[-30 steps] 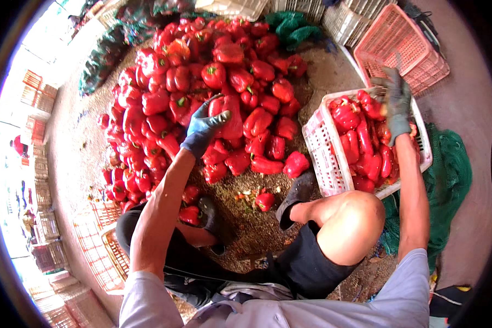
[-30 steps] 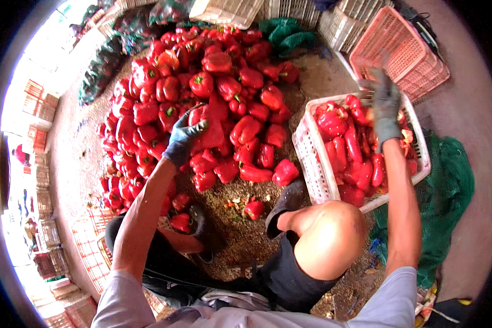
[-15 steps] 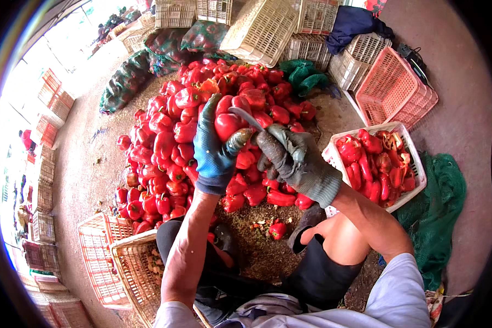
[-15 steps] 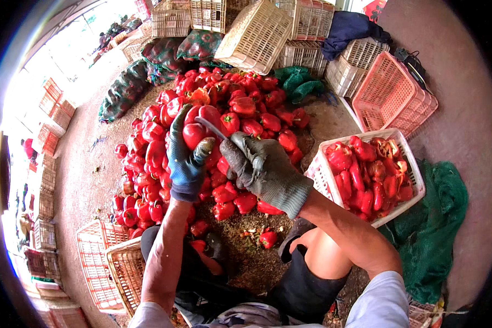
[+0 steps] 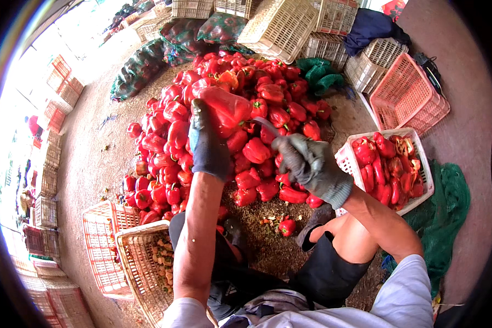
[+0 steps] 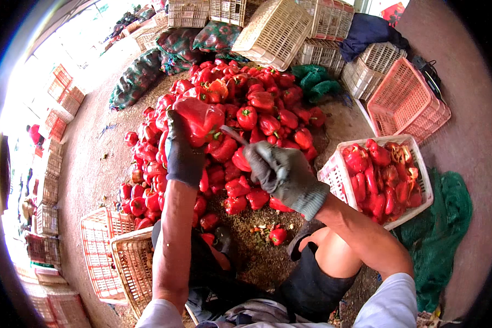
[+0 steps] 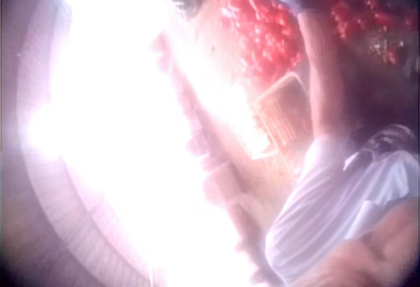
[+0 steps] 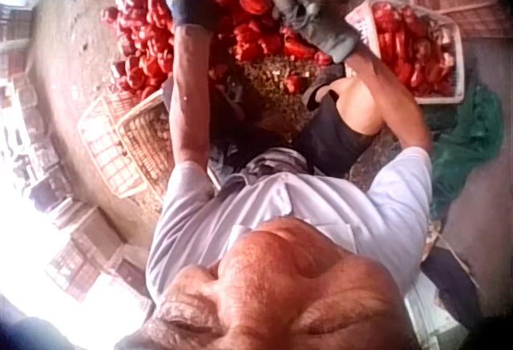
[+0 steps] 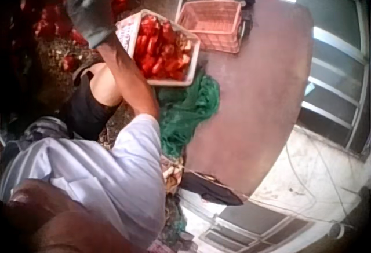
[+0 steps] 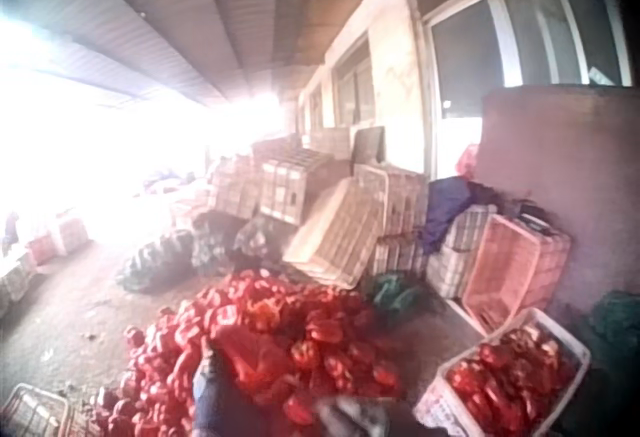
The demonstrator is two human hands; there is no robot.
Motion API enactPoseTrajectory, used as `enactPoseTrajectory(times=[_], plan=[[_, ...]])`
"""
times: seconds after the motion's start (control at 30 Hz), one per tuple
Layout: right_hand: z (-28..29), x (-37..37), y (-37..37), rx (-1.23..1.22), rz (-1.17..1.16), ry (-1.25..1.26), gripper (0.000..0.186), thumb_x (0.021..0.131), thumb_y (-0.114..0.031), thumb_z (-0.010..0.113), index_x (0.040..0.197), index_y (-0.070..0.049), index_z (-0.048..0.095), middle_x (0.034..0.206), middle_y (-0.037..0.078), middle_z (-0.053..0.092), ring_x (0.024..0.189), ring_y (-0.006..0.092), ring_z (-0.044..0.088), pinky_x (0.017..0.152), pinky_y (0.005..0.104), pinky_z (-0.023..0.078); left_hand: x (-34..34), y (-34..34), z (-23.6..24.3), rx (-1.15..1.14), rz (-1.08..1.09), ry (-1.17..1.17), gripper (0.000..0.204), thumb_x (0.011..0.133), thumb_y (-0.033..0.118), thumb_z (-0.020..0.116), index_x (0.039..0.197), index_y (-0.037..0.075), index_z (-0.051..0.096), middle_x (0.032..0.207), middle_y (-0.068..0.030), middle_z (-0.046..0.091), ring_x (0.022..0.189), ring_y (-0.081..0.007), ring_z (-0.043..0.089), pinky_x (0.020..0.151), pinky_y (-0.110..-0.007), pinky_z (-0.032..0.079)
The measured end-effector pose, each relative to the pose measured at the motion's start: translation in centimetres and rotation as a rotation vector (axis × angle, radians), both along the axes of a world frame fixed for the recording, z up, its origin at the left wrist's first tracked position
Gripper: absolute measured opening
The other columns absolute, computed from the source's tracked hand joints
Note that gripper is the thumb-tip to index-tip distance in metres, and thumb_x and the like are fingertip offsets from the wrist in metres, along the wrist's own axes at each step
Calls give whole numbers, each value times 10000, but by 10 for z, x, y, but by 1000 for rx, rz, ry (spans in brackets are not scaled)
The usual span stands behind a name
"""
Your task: The person sits on the floor and uses a knife to cut red bell peppers, removing the stems and seeds. The cut peppers are placed into a white plastic basket.
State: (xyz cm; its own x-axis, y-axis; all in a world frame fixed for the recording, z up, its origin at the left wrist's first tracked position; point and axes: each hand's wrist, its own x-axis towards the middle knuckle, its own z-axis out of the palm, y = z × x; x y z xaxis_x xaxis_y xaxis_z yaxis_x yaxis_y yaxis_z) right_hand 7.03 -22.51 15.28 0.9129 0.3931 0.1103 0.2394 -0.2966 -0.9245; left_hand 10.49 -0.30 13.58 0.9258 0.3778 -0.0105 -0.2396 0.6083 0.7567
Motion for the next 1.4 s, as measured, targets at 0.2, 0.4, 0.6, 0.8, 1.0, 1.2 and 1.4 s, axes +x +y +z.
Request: enactPoseTrajectory(times=[0.2, 0.4, 0.6, 0.8, 1.0, 1.2, 1.4], plan=[[-9, 42, -10, 136, -88, -629, 693, 874, -494, 794, 1339, -28, 578, 1174, 156, 703, 1027, 217, 713, 813, 337, 591, -15, -42, -7, 445, -19, -76, 480, 981, 365, 728, 1298, 18, 631, 1173, -38, 688, 1026, -123, 634, 915, -308, 536], [-4, 39, -15, 45, -21, -537, 683, 761, -367, 914, 1307, -72, 629, 1145, 102, 710, 1044, 200, 680, 927, 361, 557, -26, -57, -3, 689, -204, -221, 501, 970, 388, 737, 1276, 5, 635, 1106, -32, 697, 1012, -112, 621, 918, -293, 518], [-17, 34, -20, 465, -1, 44, 444, 824, -208, 855, 1206, -58, 686, 1039, 1, 702, 954, 74, 630, 843, 279, 553, -19, -49, -10, 502, -435, -131, 448, 1032, 384, 653, 1261, -1, 655, 1060, 8, 690, 970, -77, 598, 869, -258, 505], [-7, 31, -15, 609, 14, 229, 254, 875, -234, 805, 1049, -91, 690, 904, -40, 683, 816, 54, 638, 760, 242, 559, -12, -51, -16, 52, -516, -82, 685, 1042, 621, 458, 1346, 23, 593, 1188, -84, 693, 1073, -156, 679, 919, -320, 575], [-3, 29, -17, 544, -129, 274, 289, 892, -292, 808, 1085, -113, 688, 910, -50, 670, 799, 37, 609, 716, 247, 534, -17, -49, -8, -112, -550, 68, 829, 980, 753, 418, 1440, 74, 538, 1316, -79, 664, 1187, -207, 651, 986, -413, 546], [-36, 51, -22, 519, -231, -98, 456, 902, -390, 797, 1201, -76, 657, 1017, 23, 700, 891, 154, 668, 835, 327, 554, -31, -74, -43, 62, -682, 478, 611, 955, 697, 568, 1268, 177, 631, 1134, -56, 710, 902, -208, 702, 719, -385, 551], [-29, 40, -11, -4, -88, -690, 589, 895, -422, 781, 1306, -47, 587, 1196, 152, 682, 1104, 293, 684, 957, 389, 537, -29, -61, -68, 263, -821, 26, 382, 971, 234, 701, 1318, 156, 560, 949, 7, 637, 759, -95, 608, 620, -263, 480]])
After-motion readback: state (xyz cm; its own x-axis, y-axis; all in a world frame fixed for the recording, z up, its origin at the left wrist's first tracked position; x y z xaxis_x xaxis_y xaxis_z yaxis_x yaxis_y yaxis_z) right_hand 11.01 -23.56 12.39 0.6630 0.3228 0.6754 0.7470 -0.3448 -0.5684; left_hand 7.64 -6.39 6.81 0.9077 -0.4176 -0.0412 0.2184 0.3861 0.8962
